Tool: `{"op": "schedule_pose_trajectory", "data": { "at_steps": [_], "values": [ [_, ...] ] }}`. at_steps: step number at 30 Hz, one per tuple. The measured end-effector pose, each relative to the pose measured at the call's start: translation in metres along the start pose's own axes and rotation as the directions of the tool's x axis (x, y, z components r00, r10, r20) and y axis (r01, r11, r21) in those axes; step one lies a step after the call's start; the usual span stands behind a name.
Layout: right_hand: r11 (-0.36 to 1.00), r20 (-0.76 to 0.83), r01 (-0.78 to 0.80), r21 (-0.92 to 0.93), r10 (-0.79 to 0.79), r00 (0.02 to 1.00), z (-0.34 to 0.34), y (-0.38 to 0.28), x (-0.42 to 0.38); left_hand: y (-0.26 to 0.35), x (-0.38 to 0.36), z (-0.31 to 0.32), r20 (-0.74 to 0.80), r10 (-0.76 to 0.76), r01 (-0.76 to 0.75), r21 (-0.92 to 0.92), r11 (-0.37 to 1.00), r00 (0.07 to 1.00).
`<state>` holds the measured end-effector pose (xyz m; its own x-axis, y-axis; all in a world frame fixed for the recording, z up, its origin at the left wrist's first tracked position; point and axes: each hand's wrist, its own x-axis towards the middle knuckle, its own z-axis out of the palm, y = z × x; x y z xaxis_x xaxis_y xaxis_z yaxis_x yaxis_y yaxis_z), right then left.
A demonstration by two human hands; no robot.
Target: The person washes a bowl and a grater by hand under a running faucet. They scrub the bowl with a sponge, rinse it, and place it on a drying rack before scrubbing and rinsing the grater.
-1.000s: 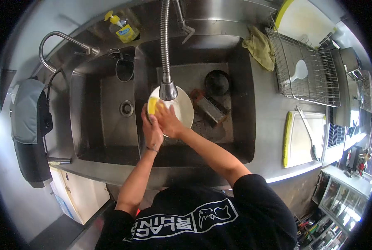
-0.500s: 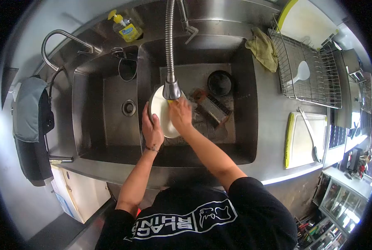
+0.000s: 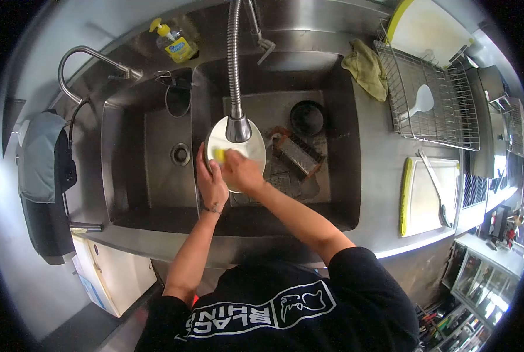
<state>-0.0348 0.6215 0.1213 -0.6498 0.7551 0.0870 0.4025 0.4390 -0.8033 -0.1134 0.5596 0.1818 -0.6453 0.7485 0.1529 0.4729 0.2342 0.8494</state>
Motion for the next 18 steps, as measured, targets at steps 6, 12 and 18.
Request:
{"op": "schedule_pose_trajectory", "data": {
  "at_steps": [6, 12, 18],
  "values": [
    [0.978, -0.093, -0.207, -0.012, 0.205, 0.974, -0.004, 0.017, 0.015, 0.012, -0.007, 0.000, 0.057, -0.036, 0.036, 0.006, 0.999, 0.998],
    [0.971, -0.070, -0.239, 0.021, 0.239, 0.968, 0.000, 0.023, 0.025, 0.009, -0.009, -0.001, 0.061, -0.015, 0.015, -0.008, 1.000, 0.998],
    [0.973, 0.353, -0.176, -0.150, 0.219, 0.910, -0.011, -0.008, -0.006, -0.014, 0.009, -0.009, -0.057, 0.034, -0.030, 0.079, 0.996, 0.998]
  ]
}}
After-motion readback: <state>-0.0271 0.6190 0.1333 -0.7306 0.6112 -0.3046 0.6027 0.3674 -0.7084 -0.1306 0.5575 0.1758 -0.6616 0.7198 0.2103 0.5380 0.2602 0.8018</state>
